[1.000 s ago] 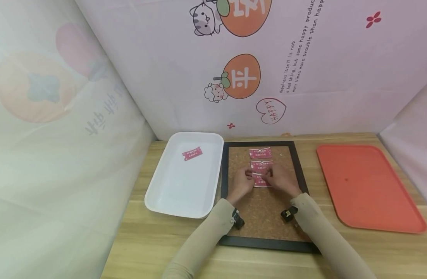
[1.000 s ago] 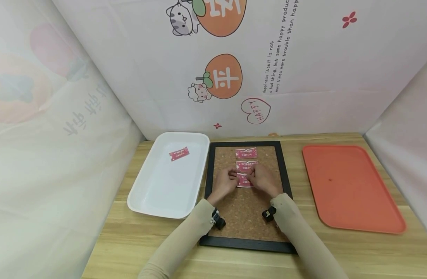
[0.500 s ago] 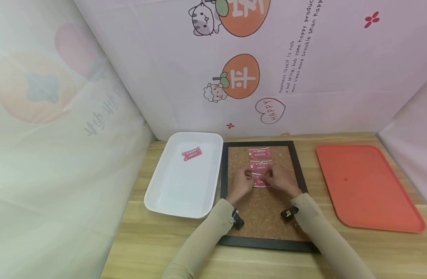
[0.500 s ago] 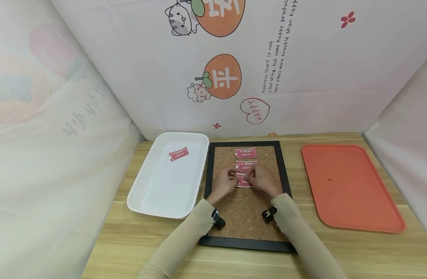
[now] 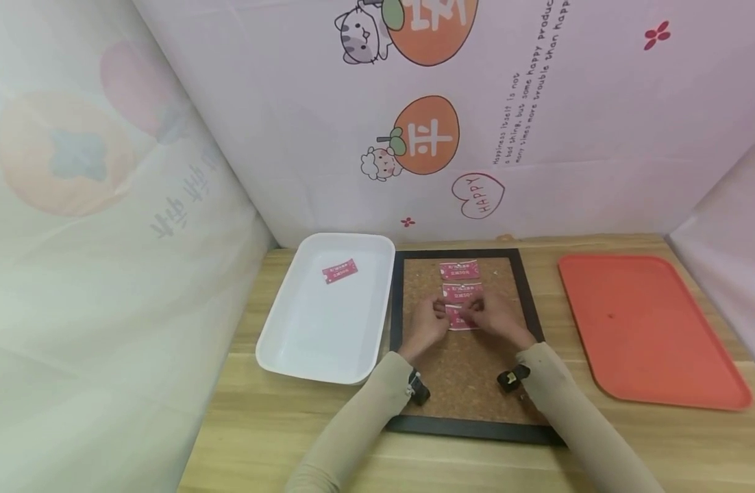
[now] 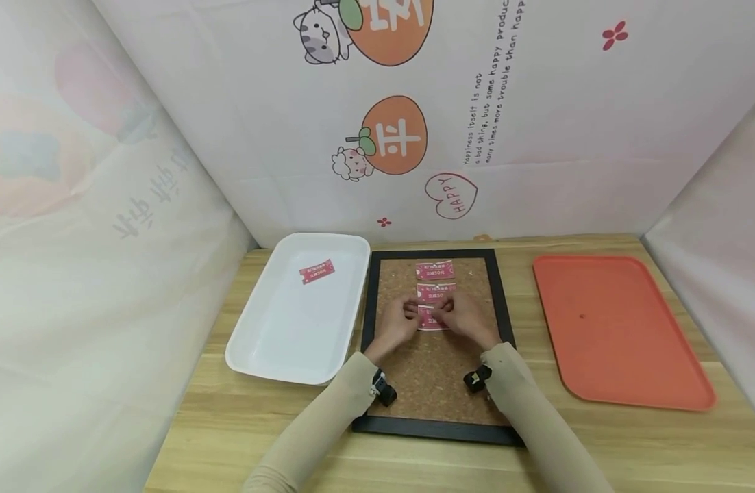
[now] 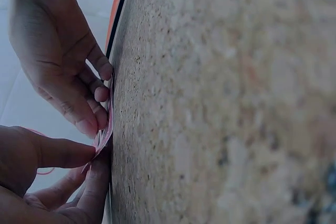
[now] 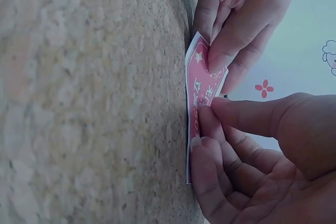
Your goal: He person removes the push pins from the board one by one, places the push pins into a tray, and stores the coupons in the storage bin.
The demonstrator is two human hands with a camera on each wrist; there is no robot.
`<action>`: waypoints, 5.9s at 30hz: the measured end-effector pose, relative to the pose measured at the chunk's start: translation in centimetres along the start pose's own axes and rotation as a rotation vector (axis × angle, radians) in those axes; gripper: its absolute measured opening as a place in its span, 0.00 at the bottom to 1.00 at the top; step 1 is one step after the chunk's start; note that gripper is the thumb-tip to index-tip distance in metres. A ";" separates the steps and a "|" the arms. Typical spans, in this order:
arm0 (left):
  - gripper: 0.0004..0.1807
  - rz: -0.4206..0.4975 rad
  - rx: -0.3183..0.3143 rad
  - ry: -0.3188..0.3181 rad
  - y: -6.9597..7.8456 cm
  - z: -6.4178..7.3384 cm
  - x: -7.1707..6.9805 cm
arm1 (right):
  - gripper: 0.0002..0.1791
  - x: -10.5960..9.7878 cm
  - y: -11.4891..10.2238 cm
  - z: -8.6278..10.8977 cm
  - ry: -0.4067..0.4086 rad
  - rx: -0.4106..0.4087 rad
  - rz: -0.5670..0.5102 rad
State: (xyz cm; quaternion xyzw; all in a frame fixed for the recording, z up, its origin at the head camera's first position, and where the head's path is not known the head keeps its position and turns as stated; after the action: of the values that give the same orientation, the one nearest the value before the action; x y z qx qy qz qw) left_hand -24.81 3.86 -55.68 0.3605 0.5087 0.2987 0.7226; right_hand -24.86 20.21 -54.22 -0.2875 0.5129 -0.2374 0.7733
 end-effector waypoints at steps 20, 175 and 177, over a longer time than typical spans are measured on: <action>0.18 0.013 0.062 -0.044 0.7 0.8 -0.5 | 0.12 -0.1 0.4 0.2 0.004 -0.038 -0.086; 0.18 -0.187 -0.253 0.280 -10.5 -3.9 -21.7 | 0.14 -11.6 18.2 11.1 0.287 0.046 0.125; 0.18 -0.198 -0.246 0.282 -10.4 -3.9 -21.8 | 0.14 -11.6 18.2 11.2 0.290 0.045 0.126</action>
State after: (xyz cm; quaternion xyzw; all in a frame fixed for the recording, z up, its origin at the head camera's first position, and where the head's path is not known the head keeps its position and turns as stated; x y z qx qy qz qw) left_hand -34.43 -18.54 -53.75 0.1722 0.5974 0.3337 0.7086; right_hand -17.36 43.31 -55.72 -0.2000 0.6309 -0.2388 0.7106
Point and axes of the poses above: each hand's wrist, its own z-axis away from the middle knuckle, its own x-axis out of the palm, y = z × x, the point moved 4 cm from there along -z, towards the middle knuckle, and after that the axes turned 7 degrees about -y, right-handed, at the moved point
